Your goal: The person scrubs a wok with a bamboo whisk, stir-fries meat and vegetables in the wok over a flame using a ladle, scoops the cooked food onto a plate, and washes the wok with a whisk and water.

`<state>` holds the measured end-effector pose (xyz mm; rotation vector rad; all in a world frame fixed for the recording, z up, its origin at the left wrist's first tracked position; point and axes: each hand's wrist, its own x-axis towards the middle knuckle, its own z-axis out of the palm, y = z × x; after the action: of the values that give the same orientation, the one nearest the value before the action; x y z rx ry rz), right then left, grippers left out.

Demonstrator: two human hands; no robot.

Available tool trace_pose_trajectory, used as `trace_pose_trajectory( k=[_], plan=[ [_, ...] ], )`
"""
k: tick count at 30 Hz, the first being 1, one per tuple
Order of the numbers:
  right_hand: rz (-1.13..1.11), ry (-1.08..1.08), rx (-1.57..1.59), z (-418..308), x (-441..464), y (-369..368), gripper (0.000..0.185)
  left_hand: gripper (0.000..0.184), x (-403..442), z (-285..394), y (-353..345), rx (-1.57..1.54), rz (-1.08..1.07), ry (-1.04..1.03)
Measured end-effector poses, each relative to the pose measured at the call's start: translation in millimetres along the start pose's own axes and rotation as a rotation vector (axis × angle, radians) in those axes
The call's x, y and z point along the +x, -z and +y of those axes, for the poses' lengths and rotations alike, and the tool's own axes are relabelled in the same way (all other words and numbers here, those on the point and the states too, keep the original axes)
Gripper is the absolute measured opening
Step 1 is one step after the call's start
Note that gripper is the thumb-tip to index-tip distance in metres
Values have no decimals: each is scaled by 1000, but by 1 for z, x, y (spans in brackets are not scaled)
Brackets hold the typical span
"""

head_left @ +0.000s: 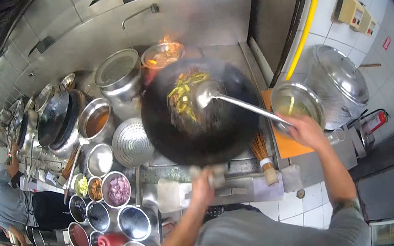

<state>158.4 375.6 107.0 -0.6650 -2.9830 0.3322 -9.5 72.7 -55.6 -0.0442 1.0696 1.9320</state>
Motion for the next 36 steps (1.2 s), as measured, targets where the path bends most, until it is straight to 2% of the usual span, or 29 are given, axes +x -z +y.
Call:
trace_pose_trajectory(
  k=[1,2,4,5,6,8,10,12,14,15,17,20,22,24,25,27,30,31,34,36],
  plan=[
    [34,-23,110,10,-13,-7,54,47,-22,-3,2,123,104,22],
    [49,-48,216,22,-30,-17,54,39,-38,1,-16,105,163,-3],
    [-17,-191,469,24,-71,-47,54,20,-26,24,-30,-91,231,110],
    [-4,-251,588,27,-77,-60,54,19,-9,33,-27,-103,120,71],
    [59,-157,556,26,-85,-83,56,18,5,49,-37,-207,88,87],
    [146,-22,521,18,-86,-123,60,14,32,56,-36,-81,138,125],
    [147,1,535,1,-72,-136,64,15,47,69,-44,-119,153,165],
    [32,-135,748,-27,-49,-132,67,17,55,66,-45,-127,158,148],
    [-181,-365,1116,-64,-24,-107,69,21,55,62,-43,-131,131,138],
    [-187,-290,1162,-78,-9,-97,69,33,52,63,-42,-108,122,157],
    [-207,-124,1255,-107,24,-77,71,40,29,66,-38,-118,104,188],
    [-368,80,1166,-166,78,-40,70,49,2,46,-2,-178,78,205],
    [-405,212,991,-215,125,-37,67,49,-21,43,12,-239,120,209],
    [-455,248,768,-271,169,-42,63,48,-38,39,27,-288,146,204],
    [-330,380,594,-299,186,-51,62,48,-44,38,34,-309,146,205],
    [94,803,391,-326,236,-118,57,48,-54,33,50,-351,128,172],
    [-499,509,320,-384,241,-92,59,47,-68,35,61,-387,170,137],
    [-632,419,257,-395,237,-83,59,47,-70,35,63,-386,181,132],
    [-310,657,310,-361,213,-109,59,51,-68,39,64,-375,176,123],
    [-82,658,355,-315,186,-112,61,55,-66,45,58,-376,190,123]
  ],
)
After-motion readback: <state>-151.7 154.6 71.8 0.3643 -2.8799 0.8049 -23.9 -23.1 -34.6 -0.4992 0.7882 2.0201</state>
